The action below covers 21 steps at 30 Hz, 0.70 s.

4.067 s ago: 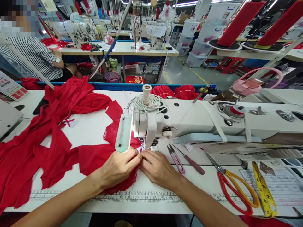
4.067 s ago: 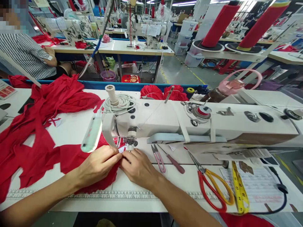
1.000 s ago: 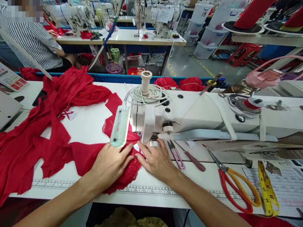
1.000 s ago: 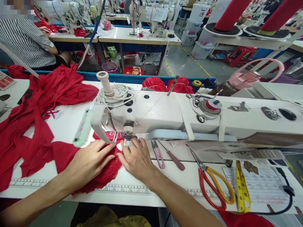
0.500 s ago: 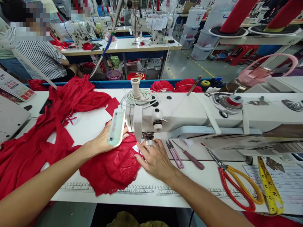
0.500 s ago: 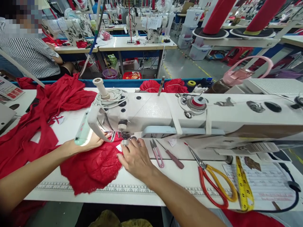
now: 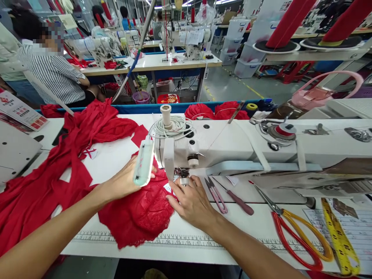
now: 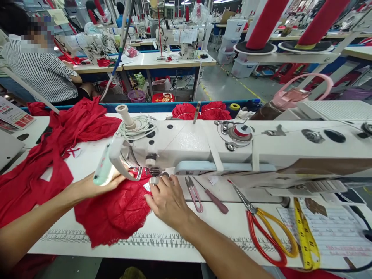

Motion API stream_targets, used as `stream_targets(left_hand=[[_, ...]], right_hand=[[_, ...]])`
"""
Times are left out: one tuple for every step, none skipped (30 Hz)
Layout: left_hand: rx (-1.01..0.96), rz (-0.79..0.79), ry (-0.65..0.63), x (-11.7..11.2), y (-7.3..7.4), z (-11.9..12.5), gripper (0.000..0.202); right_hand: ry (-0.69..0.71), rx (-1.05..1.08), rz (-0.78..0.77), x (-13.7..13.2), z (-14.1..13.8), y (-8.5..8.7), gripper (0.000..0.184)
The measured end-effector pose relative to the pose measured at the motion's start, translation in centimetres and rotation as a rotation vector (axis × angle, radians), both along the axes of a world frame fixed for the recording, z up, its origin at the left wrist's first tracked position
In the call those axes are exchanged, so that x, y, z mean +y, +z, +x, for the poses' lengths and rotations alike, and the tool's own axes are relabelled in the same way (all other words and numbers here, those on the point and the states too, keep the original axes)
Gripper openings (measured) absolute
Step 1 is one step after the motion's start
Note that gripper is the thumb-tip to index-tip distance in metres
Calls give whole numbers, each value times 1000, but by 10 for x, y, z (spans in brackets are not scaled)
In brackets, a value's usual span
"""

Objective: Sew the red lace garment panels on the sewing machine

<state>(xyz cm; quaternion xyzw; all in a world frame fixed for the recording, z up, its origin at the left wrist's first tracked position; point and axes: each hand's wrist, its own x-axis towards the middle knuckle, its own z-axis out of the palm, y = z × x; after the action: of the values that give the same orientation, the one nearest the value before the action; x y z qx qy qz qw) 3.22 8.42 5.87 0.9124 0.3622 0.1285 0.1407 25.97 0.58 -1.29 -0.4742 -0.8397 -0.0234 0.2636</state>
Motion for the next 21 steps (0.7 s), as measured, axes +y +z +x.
stream_targets(left_hand=[[15, 15, -24, -7, 2, 2, 28], [30, 36, -48, -14, 1, 4, 29], [47, 61, -76, -20, -2, 7, 30], [62, 88, -92, -25, -8, 8, 32], [73, 111, -105, -28, -15, 10, 32], [87, 126, -102, -30, -23, 11, 30], [98, 135, -84, -31, -30, 12, 25], [109, 139, -67, -31, -36, 12, 20], [116, 143, -49, -31, -40, 13, 17], [113, 159, -40, -30, -43, 14, 15], [106, 186, -39, -30, -44, 15, 12], [98, 228, -46, -29, -45, 17, 11], [90, 282, -58, -29, -46, 19, 16], [86, 334, -68, -29, -47, 20, 21], [86, 376, -74, -29, -48, 22, 24], [87, 402, -75, -30, -49, 23, 26], [84, 416, -70, -30, -50, 23, 28], [79, 422, -61, -31, -51, 24, 31], [77, 426, -51, -32, -52, 24, 34], [72, 431, -43, -32, -53, 24, 36], [66, 435, -39, -33, -53, 24, 38]], right_hand=[[-1, -3, 3, 0, 0, -1, 27], [-4, -6, 7, 0, 0, -1, 26], [-8, -10, 13, 0, 0, -1, 25], [-12, -14, 18, 1, 0, -1, 24], [-16, -18, 23, 1, 0, -1, 23], [-17, -21, 25, 1, -1, -1, 23], [-16, -24, 25, 1, -1, 0, 23], [-15, -24, 23, 1, -1, 0, 22], [-13, -25, 21, 1, -1, 0, 22], [-12, -23, 19, 1, -1, 0, 21], [-12, -21, 17, 1, -1, 0, 21], [-14, -21, 17, 1, -1, 0, 21], [-16, -25, 16, 1, -1, 0, 21], [-18, -31, 15, 1, -1, 0, 22], [-18, -37, 14, 1, -1, -1, 22], [-21, -40, 15, 1, -1, -1, 22], [-25, -40, 17, 1, -1, -1, 22], [-28, -37, 20, 1, -1, 0, 22], [-31, -32, 22, 1, -1, 0, 22], [-31, -29, 24, 1, -1, 0, 21], [-30, -28, 24, 1, -1, 0, 21]])
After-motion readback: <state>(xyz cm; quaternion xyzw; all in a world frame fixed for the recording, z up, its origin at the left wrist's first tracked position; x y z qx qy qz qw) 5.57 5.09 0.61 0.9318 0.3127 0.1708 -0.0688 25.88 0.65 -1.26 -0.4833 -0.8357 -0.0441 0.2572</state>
